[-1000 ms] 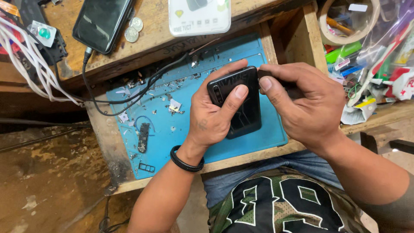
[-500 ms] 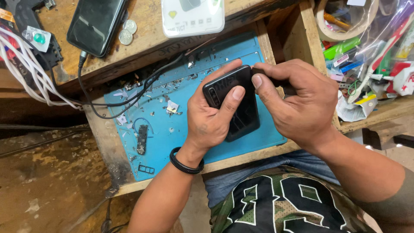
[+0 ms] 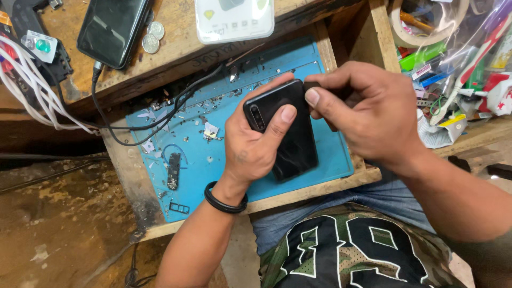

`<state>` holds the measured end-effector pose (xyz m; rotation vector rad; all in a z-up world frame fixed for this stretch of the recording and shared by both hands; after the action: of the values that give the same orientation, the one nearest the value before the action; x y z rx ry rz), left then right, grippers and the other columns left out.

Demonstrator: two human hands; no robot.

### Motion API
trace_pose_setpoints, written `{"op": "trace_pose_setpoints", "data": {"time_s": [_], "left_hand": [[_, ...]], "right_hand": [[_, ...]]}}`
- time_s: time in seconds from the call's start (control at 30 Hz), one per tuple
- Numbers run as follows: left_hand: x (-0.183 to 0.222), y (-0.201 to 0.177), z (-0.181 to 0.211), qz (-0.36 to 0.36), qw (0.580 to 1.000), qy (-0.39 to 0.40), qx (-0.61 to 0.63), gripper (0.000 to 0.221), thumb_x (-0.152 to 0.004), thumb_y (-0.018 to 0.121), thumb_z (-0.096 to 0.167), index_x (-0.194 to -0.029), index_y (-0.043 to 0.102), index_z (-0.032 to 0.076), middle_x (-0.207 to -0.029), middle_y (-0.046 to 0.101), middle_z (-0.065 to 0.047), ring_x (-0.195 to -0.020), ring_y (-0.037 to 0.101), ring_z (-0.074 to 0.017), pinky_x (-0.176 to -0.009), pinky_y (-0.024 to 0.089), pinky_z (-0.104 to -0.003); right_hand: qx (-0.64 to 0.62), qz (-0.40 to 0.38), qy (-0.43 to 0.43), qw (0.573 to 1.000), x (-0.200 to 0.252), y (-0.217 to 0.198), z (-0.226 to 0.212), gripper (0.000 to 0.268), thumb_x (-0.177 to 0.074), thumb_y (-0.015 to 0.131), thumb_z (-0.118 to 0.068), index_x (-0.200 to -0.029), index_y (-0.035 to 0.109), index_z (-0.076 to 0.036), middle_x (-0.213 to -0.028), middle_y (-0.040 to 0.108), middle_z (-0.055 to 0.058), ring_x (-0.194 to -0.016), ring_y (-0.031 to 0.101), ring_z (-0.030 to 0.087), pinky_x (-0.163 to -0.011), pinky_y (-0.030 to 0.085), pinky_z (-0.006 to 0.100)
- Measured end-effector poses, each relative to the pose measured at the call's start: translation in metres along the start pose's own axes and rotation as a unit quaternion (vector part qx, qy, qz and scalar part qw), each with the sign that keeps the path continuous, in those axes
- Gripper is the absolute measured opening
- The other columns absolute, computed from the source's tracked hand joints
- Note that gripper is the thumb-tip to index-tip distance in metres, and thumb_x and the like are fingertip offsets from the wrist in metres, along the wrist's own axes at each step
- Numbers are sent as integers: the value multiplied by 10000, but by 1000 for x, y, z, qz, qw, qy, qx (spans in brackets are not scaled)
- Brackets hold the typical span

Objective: The person cleans a smartphone screen with a wipe, then presses the edges of the screen to ensure it is properly seated. They power on the device and apply a green rubber band around the phone to hold the screen in place. The person then picks up a second smartphone, removes a protective film from its back, and places it on the workbench.

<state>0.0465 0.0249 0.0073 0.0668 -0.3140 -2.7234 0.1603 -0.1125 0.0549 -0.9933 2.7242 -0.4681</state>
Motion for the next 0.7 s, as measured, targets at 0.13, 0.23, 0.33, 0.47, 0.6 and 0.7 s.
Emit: {"op": "trace_pose_setpoints", "data": {"time_s": [0.13, 0.23, 0.33, 0.47, 0.6, 0.7], "left_hand": [[-3, 0, -6, -29, 996, -21, 80, 439, -1078, 680, 160, -1457, 573, -34, -1260, 719, -107, -1134, 687, -146, -1052, 569, -308], [-3, 1, -6, -58, 989, -34, 135, 405, -1101, 655, 157, -1438, 562, -48, -1201, 719, -132, -1072, 708, -183, -1014, 592, -347], [-3, 4, -5, -81, 976, -50, 195, 364, -1115, 634, 153, -1405, 553, -52, -1156, 722, -160, -1025, 735, -230, -948, 608, -367], [-4, 7, -7, -94, 959, -74, 257, 340, -1121, 618, 158, -1380, 561, -54, -1141, 721, -182, -1024, 739, -252, -940, 607, -376], [-3, 5, -10, -98, 958, -78, 256, 318, -1158, 594, 179, -1333, 588, -87, -1144, 720, -199, -1034, 730, -244, -946, 601, -368], [-3, 6, -12, -95, 957, -83, 262, 328, -1173, 571, 191, -1329, 595, -97, -1170, 711, -193, -1053, 716, -233, -971, 595, -366]], "right_hand": [[-124, -28, 101, 987, -3, 1, 8, 158, -987, 733, -85, -1089, 727, 35, -819, 733, 57, -654, 647, 31, -545, 504, 171], [-115, -35, 118, 986, -3, -1, 6, 164, -979, 735, -78, -1090, 734, 43, -812, 742, 75, -634, 646, 54, -521, 482, 178], [-100, -34, 146, 984, -4, -1, 7, 167, -959, 738, -65, -1085, 739, 45, -806, 741, 77, -681, 705, 68, -552, 530, 180], [-159, -29, 156, 974, -2, -1, 8, 183, -979, 719, -46, -1117, 718, 74, -871, 746, 104, -726, 717, 94, -615, 564, 188], [-260, -23, 192, 946, 1, 1, 13, 203, -992, 686, -36, -1134, 692, 109, -945, 734, 130, -776, 723, 129, -681, 598, 213], [-290, -22, 189, 938, 1, 0, 17, 205, -1007, 676, -29, -1149, 683, 119, -968, 724, 152, -799, 717, 154, -713, 594, 217]]}}
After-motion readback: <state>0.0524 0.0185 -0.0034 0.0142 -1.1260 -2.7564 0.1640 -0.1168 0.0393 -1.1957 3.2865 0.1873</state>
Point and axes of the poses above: each hand's wrist, its own x-axis away from the middle knuckle, its own y-axis out of the palm, z = x × y, the point moved 6 cm from there along -x, towards the middle knuckle
